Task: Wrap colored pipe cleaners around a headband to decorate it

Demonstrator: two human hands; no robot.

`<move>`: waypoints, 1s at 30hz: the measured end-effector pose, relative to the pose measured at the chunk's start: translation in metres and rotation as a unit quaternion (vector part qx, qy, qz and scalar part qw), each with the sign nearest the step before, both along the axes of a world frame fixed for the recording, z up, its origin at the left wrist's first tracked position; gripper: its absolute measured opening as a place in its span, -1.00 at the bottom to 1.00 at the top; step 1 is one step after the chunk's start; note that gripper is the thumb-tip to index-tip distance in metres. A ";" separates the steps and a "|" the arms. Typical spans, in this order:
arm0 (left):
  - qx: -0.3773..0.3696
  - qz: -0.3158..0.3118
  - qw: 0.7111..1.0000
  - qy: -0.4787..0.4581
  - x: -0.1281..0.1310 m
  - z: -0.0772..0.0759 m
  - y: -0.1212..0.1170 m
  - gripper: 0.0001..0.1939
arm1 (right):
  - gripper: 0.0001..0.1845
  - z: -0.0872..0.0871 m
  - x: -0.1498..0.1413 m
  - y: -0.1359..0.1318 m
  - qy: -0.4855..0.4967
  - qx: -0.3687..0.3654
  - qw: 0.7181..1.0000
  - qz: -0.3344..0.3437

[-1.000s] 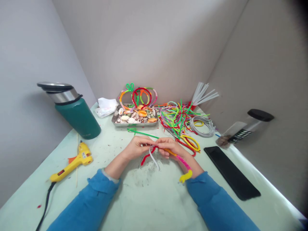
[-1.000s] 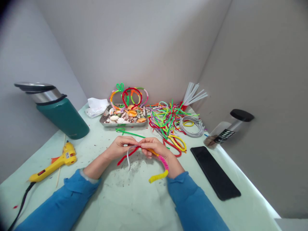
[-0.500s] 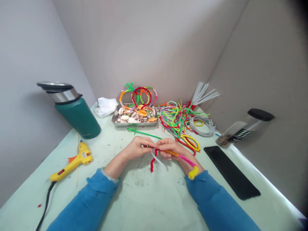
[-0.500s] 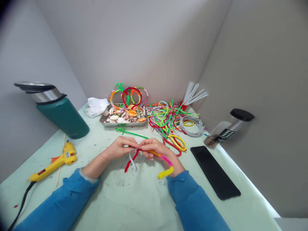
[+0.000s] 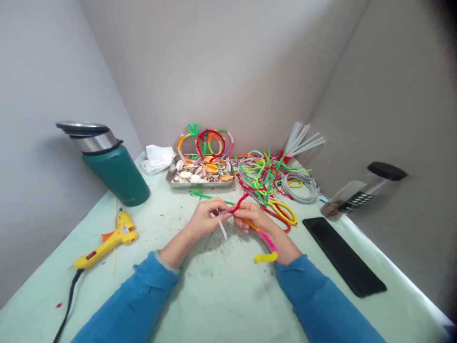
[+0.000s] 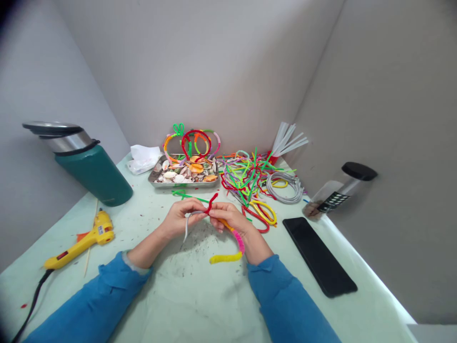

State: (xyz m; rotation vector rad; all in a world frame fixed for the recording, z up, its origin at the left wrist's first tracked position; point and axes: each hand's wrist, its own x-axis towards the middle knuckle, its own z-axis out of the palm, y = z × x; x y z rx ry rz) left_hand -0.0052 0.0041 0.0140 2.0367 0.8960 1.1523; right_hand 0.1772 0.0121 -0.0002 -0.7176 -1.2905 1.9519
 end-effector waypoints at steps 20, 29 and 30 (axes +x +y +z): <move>-0.233 0.092 0.965 -0.081 0.004 -0.008 0.003 -0.77 | -0.85 -0.017 -0.018 0.001 -0.088 0.108 0.983 -0.119; -0.234 0.109 0.960 -0.107 0.007 -0.009 0.003 -0.76 | -0.84 -0.017 -0.018 0.001 -0.076 0.100 0.984 -0.130; -0.222 0.101 0.963 -0.112 0.007 -0.008 0.003 -0.76 | -0.83 -0.015 -0.018 0.001 -0.070 0.092 0.985 -0.131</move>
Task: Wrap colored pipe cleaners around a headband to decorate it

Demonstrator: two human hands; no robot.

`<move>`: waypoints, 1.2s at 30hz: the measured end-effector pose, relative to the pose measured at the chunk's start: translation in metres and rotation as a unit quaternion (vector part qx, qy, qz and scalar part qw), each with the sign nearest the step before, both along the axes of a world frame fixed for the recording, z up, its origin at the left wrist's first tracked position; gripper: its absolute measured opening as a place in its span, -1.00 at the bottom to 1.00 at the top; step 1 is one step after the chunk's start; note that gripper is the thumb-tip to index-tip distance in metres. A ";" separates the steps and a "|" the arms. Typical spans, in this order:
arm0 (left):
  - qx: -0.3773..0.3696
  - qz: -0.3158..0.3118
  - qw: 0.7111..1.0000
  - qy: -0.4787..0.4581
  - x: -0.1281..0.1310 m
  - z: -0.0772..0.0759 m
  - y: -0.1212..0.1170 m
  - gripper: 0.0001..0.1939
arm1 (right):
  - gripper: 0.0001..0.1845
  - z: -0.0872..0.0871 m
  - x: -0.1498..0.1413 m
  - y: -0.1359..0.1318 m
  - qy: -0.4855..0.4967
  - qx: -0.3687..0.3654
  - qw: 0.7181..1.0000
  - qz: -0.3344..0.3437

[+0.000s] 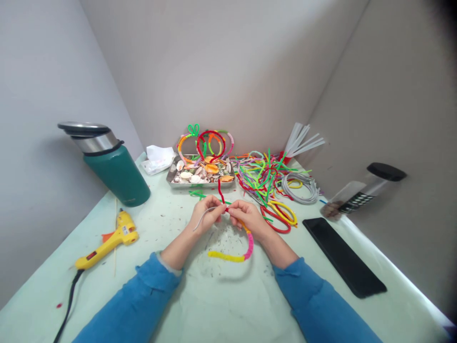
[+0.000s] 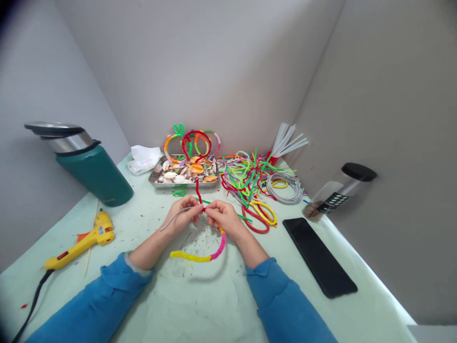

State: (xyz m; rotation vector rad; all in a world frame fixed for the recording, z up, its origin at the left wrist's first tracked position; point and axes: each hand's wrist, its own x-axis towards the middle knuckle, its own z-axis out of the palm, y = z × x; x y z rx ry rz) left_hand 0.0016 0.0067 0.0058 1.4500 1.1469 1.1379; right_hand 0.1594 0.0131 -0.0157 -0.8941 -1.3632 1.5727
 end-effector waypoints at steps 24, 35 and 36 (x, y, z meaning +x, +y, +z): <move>0.260 -0.040 0.953 0.150 -0.007 -0.002 0.003 -0.79 | -0.82 0.008 0.005 0.000 0.035 -0.023 0.999 -0.001; 0.342 0.008 0.918 0.203 -0.007 -0.001 0.000 -0.84 | -0.82 0.015 0.004 -0.003 0.035 -0.002 0.999 -0.010; 0.343 0.010 0.917 0.204 -0.007 -0.001 0.000 -0.84 | -0.82 0.016 0.004 -0.004 0.036 -0.001 0.999 -0.012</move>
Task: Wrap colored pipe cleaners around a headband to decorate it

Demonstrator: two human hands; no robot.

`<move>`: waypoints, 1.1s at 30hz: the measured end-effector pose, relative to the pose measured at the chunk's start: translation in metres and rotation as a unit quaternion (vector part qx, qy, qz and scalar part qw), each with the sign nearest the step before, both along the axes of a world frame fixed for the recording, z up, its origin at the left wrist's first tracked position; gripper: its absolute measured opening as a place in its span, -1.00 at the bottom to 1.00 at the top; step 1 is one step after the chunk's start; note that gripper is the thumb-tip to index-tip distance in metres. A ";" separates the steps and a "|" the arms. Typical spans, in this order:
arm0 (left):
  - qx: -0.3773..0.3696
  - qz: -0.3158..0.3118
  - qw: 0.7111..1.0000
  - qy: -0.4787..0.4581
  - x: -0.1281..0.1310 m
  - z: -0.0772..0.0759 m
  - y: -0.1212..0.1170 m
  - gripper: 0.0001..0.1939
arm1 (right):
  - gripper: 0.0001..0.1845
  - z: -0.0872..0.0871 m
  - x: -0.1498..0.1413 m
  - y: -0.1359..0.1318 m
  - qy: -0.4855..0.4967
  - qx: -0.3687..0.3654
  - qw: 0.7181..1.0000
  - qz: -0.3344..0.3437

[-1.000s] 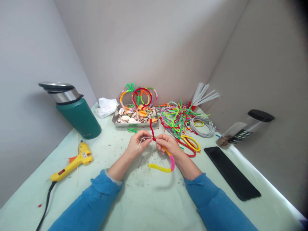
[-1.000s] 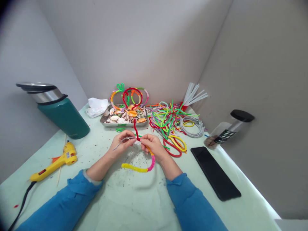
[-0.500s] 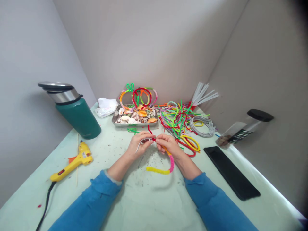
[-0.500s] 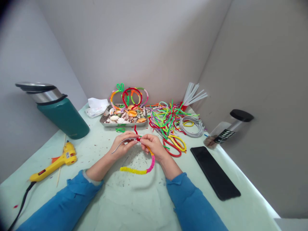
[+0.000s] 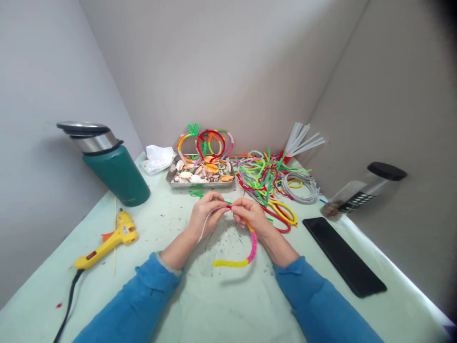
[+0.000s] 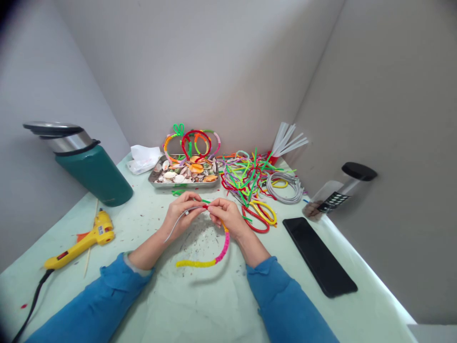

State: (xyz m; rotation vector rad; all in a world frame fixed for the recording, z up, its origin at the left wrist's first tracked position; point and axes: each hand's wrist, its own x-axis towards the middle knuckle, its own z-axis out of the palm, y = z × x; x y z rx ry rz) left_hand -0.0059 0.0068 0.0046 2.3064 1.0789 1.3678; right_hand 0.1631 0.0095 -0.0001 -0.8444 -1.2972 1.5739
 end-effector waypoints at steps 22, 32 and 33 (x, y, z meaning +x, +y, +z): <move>-0.189 0.036 0.980 -0.042 -0.003 -0.007 0.007 -0.79 | -0.77 -0.002 0.002 0.002 -0.064 0.049 0.995 -0.050; -0.244 0.018 0.969 -0.014 0.000 0.003 0.003 -0.70 | -0.85 -0.006 0.001 0.003 -0.073 0.059 0.995 -0.023; -0.253 0.012 0.967 -0.017 0.000 0.003 0.003 -0.69 | -0.86 -0.006 0.001 0.003 -0.074 0.060 0.995 -0.022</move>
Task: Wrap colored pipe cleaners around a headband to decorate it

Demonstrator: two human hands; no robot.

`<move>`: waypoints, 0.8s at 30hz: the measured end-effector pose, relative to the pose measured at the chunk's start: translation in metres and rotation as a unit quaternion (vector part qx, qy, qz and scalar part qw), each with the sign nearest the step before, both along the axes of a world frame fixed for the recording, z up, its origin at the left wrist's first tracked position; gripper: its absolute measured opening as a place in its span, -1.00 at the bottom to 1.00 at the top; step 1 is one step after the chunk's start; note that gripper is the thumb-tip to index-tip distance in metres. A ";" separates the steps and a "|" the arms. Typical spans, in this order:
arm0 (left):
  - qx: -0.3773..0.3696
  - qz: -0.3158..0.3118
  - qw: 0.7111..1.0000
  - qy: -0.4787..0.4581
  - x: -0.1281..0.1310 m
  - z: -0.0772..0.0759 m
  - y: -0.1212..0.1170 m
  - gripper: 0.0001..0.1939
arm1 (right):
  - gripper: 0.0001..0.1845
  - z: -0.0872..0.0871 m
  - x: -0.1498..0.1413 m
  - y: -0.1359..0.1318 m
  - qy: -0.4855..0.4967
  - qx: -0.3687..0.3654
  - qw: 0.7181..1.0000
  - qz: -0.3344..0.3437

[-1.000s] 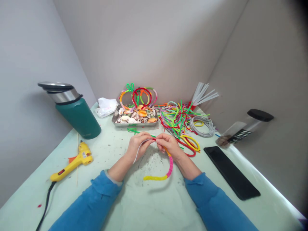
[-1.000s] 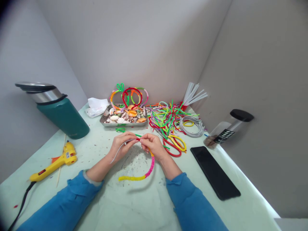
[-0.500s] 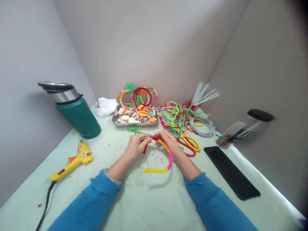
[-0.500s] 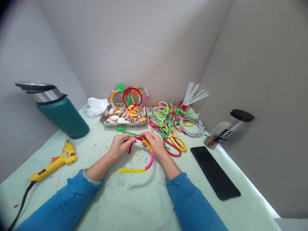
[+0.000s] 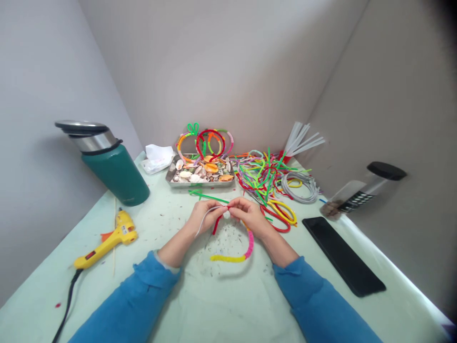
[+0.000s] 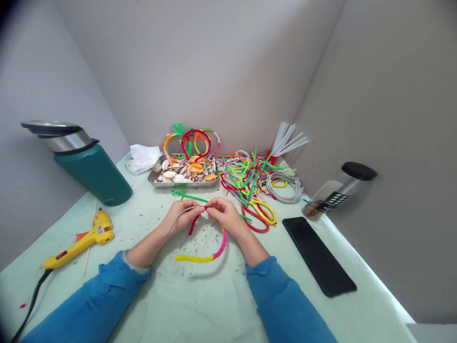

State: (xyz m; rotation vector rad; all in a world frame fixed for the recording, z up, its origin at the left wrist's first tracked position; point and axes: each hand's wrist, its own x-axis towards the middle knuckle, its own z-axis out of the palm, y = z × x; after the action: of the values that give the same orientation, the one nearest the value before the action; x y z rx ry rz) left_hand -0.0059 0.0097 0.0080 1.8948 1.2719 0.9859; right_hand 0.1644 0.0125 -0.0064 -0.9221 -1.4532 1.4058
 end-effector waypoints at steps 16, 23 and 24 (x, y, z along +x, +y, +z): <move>-0.090 -0.084 0.987 -0.100 -0.002 0.009 -0.005 -0.82 | -0.82 -0.001 0.002 0.000 0.066 -0.041 0.996 0.034; -0.015 -0.045 0.995 -0.086 0.000 0.009 -0.006 -0.80 | -0.81 0.005 0.006 0.001 0.095 -0.064 0.992 0.052; -0.019 -0.048 0.994 -0.101 0.000 0.010 -0.006 -0.79 | -0.81 0.005 0.007 0.001 0.099 -0.068 0.991 0.058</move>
State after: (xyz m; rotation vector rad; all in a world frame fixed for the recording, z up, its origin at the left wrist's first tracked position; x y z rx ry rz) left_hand -0.0060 0.0035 0.0181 1.7607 1.0645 1.0660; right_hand 0.1713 0.0138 -0.0015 -0.7672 -1.2914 1.6507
